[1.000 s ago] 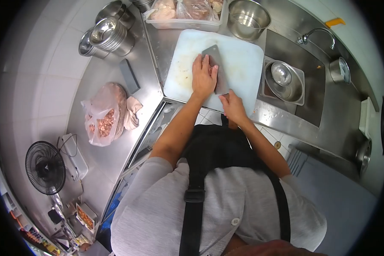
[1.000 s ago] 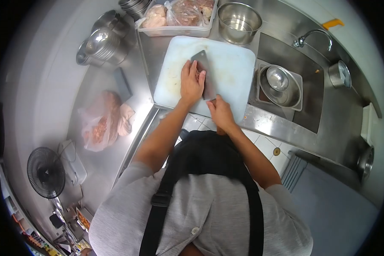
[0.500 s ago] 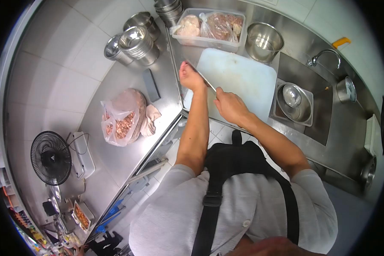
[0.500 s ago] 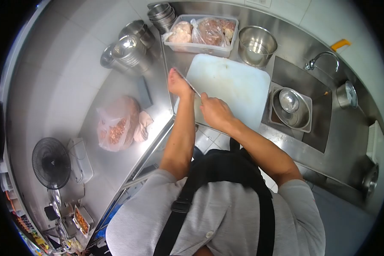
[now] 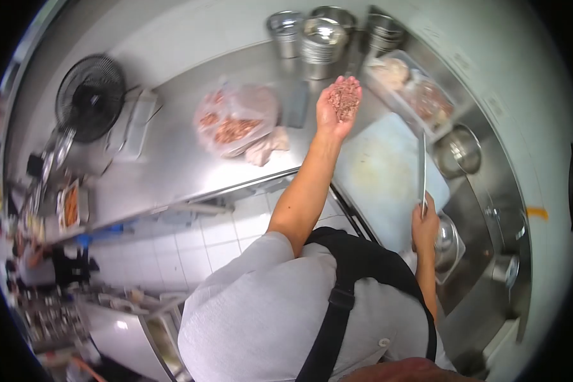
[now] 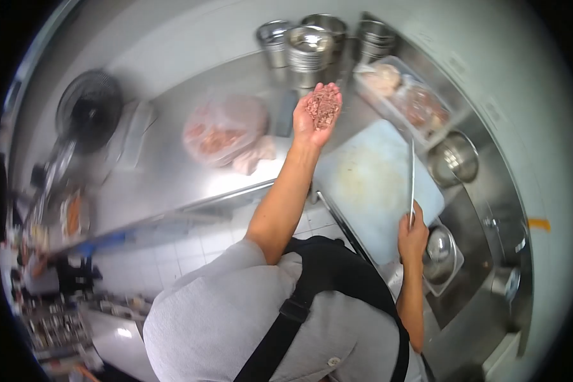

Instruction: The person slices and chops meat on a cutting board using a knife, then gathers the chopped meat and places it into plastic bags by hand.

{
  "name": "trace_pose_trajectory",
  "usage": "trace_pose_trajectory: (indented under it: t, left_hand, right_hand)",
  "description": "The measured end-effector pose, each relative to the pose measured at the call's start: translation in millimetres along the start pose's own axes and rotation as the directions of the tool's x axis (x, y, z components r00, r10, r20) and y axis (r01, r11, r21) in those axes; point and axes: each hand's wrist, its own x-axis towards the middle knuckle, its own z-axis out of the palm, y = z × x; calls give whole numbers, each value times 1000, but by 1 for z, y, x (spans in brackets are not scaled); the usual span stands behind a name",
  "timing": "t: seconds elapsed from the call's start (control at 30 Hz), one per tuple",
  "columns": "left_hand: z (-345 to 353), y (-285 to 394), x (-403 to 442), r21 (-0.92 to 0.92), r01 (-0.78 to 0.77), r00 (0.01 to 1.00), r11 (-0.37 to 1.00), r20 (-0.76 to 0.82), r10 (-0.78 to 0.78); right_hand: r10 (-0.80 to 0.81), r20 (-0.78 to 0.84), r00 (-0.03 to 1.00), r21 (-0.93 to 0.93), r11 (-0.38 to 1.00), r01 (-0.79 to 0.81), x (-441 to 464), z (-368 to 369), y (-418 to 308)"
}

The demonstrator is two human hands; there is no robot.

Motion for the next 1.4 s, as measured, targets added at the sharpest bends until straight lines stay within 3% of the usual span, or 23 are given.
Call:
trace_pose_trajectory:
  t: [0.07, 0.1, 0.23, 0.33, 0.43, 0.47, 0.5, 0.57, 0.63, 0.73, 0.83, 0.9, 0.93, 1.0, 1.03, 1.1, 1.13, 1.17, 1.27, 1.3, 1.33, 1.4]
  left_hand:
    - [9, 49, -24, 41, -41, 993, 998, 111, 36]
    - [15, 71, -37, 70, -117, 991, 991, 71, 112]
    - [32, 155, -91, 215, -333, 936, 918, -47, 350]
    - [14, 201, -118, 273, -401, 894, 874, -90, 438]
    - [-8, 237, -134, 286, -431, 870, 856, -123, 478]
    - [-12, 245, -139, 283, -441, 861, 851, -135, 491]
    - [-10, 249, -145, 268, -447, 850, 854, -171, 499]
    - [-1, 258, -155, 233, -465, 823, 854, -240, 514]
    - [-9, 270, -159, 241, -445, 841, 862, -217, 495]
    - [-14, 281, -155, 294, -412, 833, 862, -263, 487]
    - [-20, 292, -124, 424, -297, 855, 855, -280, 436]
    - [0, 281, -102, 437, -237, 857, 868, -327, 398]
    - [-4, 283, -85, 481, -252, 870, 840, -267, 414]
    - [-20, 292, -41, 563, -286, 891, 776, -141, 431]
    - [-13, 283, -25, 697, -372, 768, 612, -139, 625]
    - [-39, 302, 1, 982, -166, 704, 95, 51, 709]
    - [-49, 311, 6, 980, -33, 691, -196, 164, 704]
    - [-30, 315, -2, 997, -75, 794, -33, 79, 603]
    - [-41, 335, 11, 881, -111, 643, -460, 416, 643]
    - [-34, 333, 8, 945, -109, 722, -308, 288, 629]
    - [-29, 333, 1, 913, -97, 734, -396, 334, 591]
    - [8, 316, -24, 827, -100, 777, -554, 413, 476]
  right_hand:
    - [-79, -6, 997, -111, 991, 78, 3, 24, 41]
    - [-112, -24, 993, -166, 980, 107, 2, 33, 54]
    - [40, 106, 994, -395, 919, 5, 1, 45, 47]
    - [-348, 53, 936, -116, 929, 352, 30, 76, -2]
    - [-660, 172, 732, 389, 728, 565, 46, 115, -197]
    - [-676, 215, 705, 549, 680, 485, 42, 132, -251]
    - [-803, 232, 549, 612, 559, 559, 53, 158, -278]
    - [-835, 332, 438, 467, 550, 693, 61, 215, -322]
    - [-766, 459, 451, -57, 481, 875, 77, 271, -345]
    - [-668, 517, 535, -208, 508, 836, 129, 331, -351]
    - [-681, 283, 675, 77, 718, 692, 148, 304, -377]
    - [-703, 167, 692, 224, 710, 667, 156, 298, -382]
    - [-704, 102, 702, 295, 696, 655, 159, 295, -384]
    - [-712, 83, 698, 262, 691, 674, 157, 292, -380]
    - [-716, 74, 694, 245, 688, 683, 157, 290, -378]
    - [-673, 104, 732, 295, 724, 624, 156, 285, -374]
    - [-649, 119, 751, 321, 741, 589, 155, 283, -372]
    - [-633, 136, 762, 332, 754, 567, 155, 279, -371]
    - [-601, 161, 783, 345, 777, 526, 149, 270, -368]
    - [-610, 154, 778, 339, 772, 538, 149, 271, -367]
    - [-616, 147, 774, 331, 768, 549, 148, 272, -367]
    - [-745, 34, 666, 226, 655, 721, 150, 290, -355]
